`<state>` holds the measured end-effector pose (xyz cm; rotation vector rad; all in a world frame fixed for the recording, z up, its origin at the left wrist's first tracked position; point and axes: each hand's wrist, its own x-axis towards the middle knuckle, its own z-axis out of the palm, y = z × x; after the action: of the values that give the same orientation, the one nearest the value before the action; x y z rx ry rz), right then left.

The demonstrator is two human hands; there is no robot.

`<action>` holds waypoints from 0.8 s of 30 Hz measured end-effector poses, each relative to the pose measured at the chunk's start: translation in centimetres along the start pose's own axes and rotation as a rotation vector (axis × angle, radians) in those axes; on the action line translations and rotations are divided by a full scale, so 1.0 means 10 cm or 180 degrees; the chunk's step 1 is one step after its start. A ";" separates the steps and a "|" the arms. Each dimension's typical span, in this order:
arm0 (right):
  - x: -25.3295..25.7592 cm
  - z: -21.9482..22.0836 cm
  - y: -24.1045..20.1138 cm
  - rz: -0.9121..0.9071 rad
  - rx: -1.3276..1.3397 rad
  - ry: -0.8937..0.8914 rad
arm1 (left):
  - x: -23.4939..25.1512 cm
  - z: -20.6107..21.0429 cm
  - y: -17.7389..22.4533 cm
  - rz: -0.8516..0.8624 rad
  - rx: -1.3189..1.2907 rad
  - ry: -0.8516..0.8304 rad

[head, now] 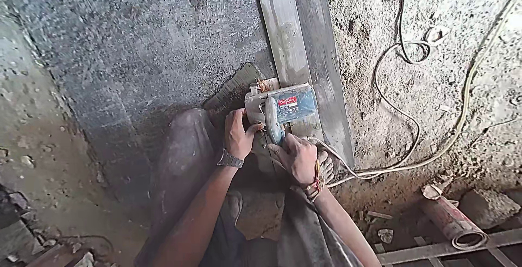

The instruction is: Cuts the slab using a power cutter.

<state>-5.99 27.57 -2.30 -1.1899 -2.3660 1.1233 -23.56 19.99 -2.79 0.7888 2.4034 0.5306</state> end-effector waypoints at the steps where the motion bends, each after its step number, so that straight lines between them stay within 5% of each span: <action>1: 0.00 0.00 0.00 -0.0008 -0.0007 0.0000 | 0.01 0.00 0.00 0.0004 0.0003 -0.0002; 24: 0.18 0.03 -0.01 -0.0188 -0.0097 0.0068 | 0.17 -0.06 0.01 0.0005 0.0014 -0.0026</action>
<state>-7.36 28.78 -2.60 -1.1285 -2.3940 1.0544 -24.99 21.03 -2.94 0.7934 2.3973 0.5220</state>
